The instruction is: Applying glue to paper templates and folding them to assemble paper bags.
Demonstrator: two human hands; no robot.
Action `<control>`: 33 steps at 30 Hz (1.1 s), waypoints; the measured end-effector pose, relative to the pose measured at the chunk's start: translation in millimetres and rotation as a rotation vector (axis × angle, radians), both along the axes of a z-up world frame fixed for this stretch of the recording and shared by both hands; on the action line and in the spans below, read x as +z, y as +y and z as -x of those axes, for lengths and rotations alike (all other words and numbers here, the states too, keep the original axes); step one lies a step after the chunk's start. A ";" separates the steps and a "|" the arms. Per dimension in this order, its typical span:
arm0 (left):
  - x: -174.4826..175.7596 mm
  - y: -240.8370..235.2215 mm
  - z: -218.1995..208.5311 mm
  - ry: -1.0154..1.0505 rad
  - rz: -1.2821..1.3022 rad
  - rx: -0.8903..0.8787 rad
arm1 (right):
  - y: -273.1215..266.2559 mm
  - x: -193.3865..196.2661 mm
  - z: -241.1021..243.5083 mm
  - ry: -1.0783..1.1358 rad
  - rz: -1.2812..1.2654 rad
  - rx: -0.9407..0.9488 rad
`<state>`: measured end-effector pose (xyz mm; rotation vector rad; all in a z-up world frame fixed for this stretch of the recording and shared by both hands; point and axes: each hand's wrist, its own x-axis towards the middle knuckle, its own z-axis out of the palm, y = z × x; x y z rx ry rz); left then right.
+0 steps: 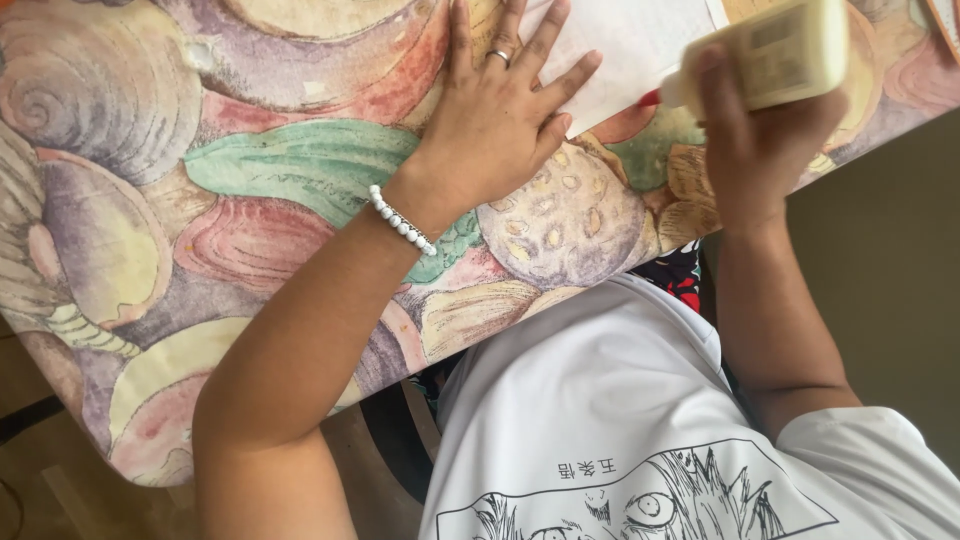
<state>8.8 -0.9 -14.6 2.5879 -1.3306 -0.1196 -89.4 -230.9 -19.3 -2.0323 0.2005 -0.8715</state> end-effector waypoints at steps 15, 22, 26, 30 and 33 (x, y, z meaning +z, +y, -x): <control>-8.6 1.1 -1.1 -0.050 0.084 -0.012 | -8.0 0.8 -8.2 -0.074 0.101 0.049; 0.7 1.0 1.0 -0.024 0.009 0.019 | 22.2 5.8 -3.9 0.002 -0.059 0.082; -0.2 1.5 0.8 -0.001 0.029 0.010 | 17.2 11.2 -0.1 0.053 -0.025 0.172; -1.4 3.8 0.9 -0.023 0.050 0.005 | -24.5 12.7 -15.4 -0.129 0.198 0.057; 1.6 3.5 0.4 -0.003 0.048 -0.001 | -38.8 3.3 -16.5 -0.078 0.119 -0.003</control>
